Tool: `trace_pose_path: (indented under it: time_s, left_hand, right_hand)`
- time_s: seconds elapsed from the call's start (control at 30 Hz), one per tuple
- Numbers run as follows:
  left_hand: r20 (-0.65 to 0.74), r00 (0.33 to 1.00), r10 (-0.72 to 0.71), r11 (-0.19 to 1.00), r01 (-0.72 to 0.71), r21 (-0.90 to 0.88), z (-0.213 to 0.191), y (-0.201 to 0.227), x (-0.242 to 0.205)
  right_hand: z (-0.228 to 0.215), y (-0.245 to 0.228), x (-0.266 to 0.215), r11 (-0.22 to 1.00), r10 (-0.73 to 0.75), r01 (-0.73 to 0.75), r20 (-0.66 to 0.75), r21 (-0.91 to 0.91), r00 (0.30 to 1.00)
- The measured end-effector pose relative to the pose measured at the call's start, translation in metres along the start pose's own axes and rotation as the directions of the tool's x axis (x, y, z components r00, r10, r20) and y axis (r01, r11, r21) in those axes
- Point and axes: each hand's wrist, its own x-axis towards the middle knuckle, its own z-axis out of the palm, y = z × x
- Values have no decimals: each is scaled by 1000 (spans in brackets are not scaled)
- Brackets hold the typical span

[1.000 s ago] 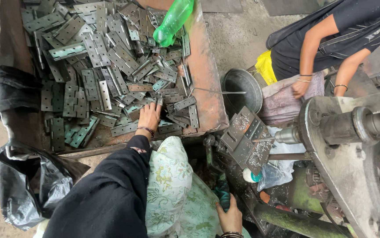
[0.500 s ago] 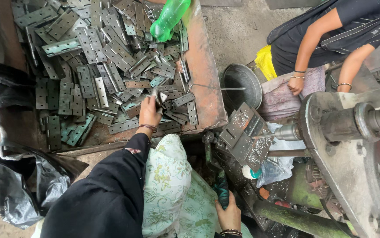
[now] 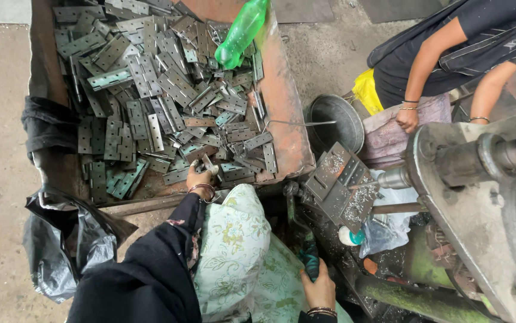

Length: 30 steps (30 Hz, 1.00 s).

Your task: The person repeatedly picks up metal brackets from a pile, places them under a press machine, and operates the press to process each piece. The person then removes the processed bracket and returns it to the pile, continuing the cycle.

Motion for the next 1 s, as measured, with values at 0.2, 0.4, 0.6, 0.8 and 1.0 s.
trace_pose_path:
  time_s: [0.2, 0.4, 0.6, 0.8, 1.0]
  left_hand:
    - [387, 922, -27, 925, 169, -340, 17, 69, -55]
    - [697, 698, 167, 983, -63, -172, 66, 142, -165]
    - [904, 422, -69, 994, 111, 24, 127, 92, -280]
    - [935, 295, -194, 981, 62, 184, 171, 19, -293]
    - [902, 300, -311, 948, 35, 315, 187, -27, -288]
  right_hand:
    - [1, 2, 6, 998, 52, -53, 92, 16, 994]
    - [-35, -38, -13, 892, -197, 280, -252, 355, 947]
    - [-65, -85, -25, 192, -238, 352, -304, 916, 922]
    - [-57, -67, -12, 10, -17, 327, -327, 945, 945]
    - [-34, -34, 3, 114, 154, 320, -335, 941, 930]
